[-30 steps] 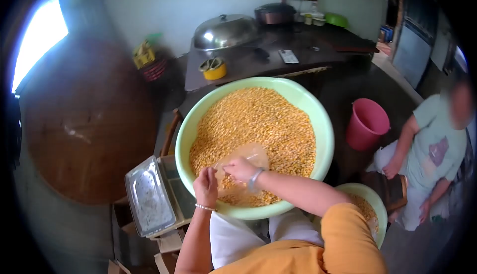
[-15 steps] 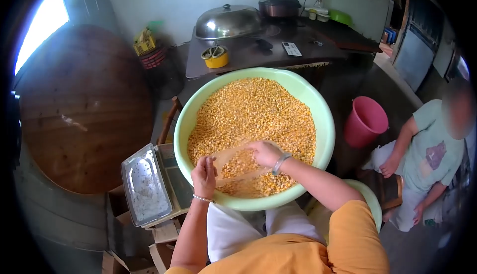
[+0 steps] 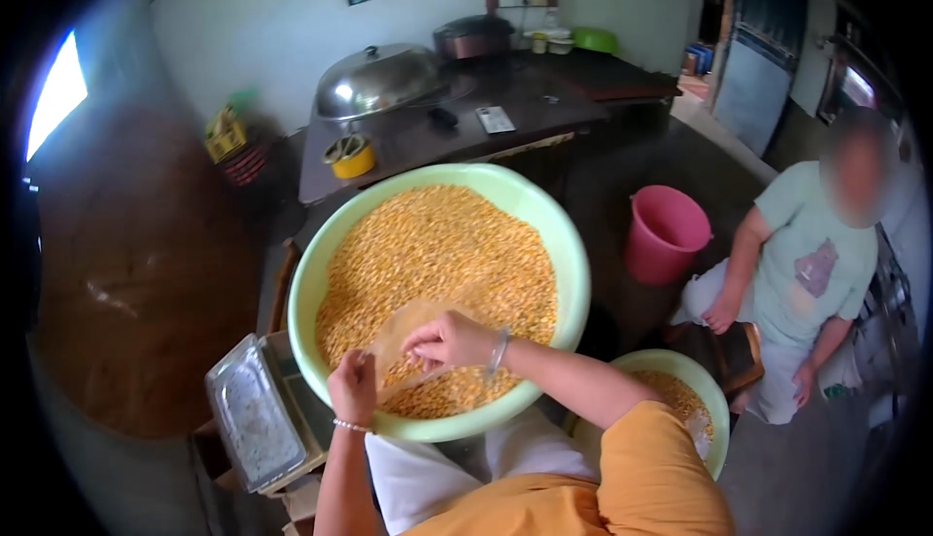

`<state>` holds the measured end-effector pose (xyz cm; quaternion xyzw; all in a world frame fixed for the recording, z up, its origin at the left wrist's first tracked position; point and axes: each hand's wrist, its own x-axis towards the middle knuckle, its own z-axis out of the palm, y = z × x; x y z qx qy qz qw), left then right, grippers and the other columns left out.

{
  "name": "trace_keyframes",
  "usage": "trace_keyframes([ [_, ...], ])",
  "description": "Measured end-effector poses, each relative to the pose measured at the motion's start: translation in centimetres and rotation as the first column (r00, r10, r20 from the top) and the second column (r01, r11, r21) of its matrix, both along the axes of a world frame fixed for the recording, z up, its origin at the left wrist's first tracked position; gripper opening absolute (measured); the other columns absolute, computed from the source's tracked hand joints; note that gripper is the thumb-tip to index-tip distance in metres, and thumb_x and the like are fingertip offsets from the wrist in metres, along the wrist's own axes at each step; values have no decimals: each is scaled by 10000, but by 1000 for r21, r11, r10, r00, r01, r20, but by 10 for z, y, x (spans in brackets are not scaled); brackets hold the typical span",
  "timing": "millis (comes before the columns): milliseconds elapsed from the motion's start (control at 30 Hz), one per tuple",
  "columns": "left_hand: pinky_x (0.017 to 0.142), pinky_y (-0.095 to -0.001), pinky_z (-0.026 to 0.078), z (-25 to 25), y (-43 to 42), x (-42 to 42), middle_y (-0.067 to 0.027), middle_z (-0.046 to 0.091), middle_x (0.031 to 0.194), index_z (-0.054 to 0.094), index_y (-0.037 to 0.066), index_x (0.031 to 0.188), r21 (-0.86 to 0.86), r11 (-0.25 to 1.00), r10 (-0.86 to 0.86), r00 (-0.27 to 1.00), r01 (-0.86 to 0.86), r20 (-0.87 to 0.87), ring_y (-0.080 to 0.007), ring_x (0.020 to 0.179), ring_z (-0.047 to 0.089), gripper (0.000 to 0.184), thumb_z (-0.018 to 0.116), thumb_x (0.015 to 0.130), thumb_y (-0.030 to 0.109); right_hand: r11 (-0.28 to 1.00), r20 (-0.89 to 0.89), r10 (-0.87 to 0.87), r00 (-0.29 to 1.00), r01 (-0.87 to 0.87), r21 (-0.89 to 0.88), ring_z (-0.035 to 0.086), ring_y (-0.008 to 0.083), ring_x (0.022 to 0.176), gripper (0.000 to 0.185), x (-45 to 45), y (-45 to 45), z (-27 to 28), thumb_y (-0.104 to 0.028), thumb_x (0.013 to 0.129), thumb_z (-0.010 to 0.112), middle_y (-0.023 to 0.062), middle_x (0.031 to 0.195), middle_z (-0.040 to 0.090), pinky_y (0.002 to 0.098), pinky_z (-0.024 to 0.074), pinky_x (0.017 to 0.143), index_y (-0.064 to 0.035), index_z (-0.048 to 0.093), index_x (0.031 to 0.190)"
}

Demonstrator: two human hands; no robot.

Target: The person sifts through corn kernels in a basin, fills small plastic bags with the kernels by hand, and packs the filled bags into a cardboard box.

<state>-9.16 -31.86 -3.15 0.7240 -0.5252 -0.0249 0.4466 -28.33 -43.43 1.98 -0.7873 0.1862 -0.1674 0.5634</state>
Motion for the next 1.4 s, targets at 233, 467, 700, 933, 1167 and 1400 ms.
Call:
trace_keyframes([
  [233, 463, -268, 371, 8, 2, -3, -47, 477, 529, 588, 23, 796, -42, 999, -32, 991, 27, -130, -133, 465, 448, 98, 641, 789, 105, 743, -11, -665, 747, 662, 97, 635, 168, 651, 179, -23, -100, -43, -66, 792, 573, 132, 794, 660, 306, 525, 583, -11, 640, 948],
  [467, 469, -225, 347, -6, 0, 8, 20, 448, 573, 563, 12, 761, -24, 997, -72, 928, 67, -365, -61, 505, 398, 136, 651, 794, 111, 783, -486, -550, 679, 218, -582, 623, 288, 873, 194, -15, -89, -101, -204, 792, 569, 169, 906, 640, 380, 486, 760, -52, 646, 884],
  [700, 452, -227, 338, -11, -4, 10, 11, 457, 589, 516, 25, 923, -110, 993, -91, 870, 43, -484, -65, 498, 405, 106, 548, 893, 121, 903, -659, -315, 683, 3, -429, 624, 312, 859, 214, -9, -70, -65, -231, 789, 583, 185, 884, 639, 385, 492, 755, -51, 639, 890],
  [933, 464, -269, 378, 8, -5, 0, -41, 469, 524, 570, 36, 911, 72, 997, 13, 996, -7, -90, -144, 454, 445, 263, 710, 722, 154, 873, -665, -385, 640, 17, -488, 608, 311, 880, 162, -13, -71, -68, -111, 853, 499, 177, 1009, 611, 384, 494, 809, -49, 641, 899],
  [1167, 472, -306, 387, 0, -3, 6, -87, 495, 548, 558, 29, 839, 4, 999, 46, 994, -46, -100, -182, 469, 476, 126, 601, 842, 148, 850, -529, -444, 723, 152, -505, 614, 312, 766, 379, -15, -95, -111, -380, 846, 498, 196, 833, 628, 385, 481, 707, -41, 660, 801],
  [1400, 511, -316, 426, -1, -3, 6, -125, 557, 617, 551, 39, 870, -42, 997, 52, 987, -59, -154, -217, 524, 539, 97, 585, 854, 128, 709, -496, -419, 760, -67, -702, 608, 319, 705, 387, -8, -91, -83, -354, 864, 488, 199, 768, 623, 379, 477, 682, -21, 649, 749],
])
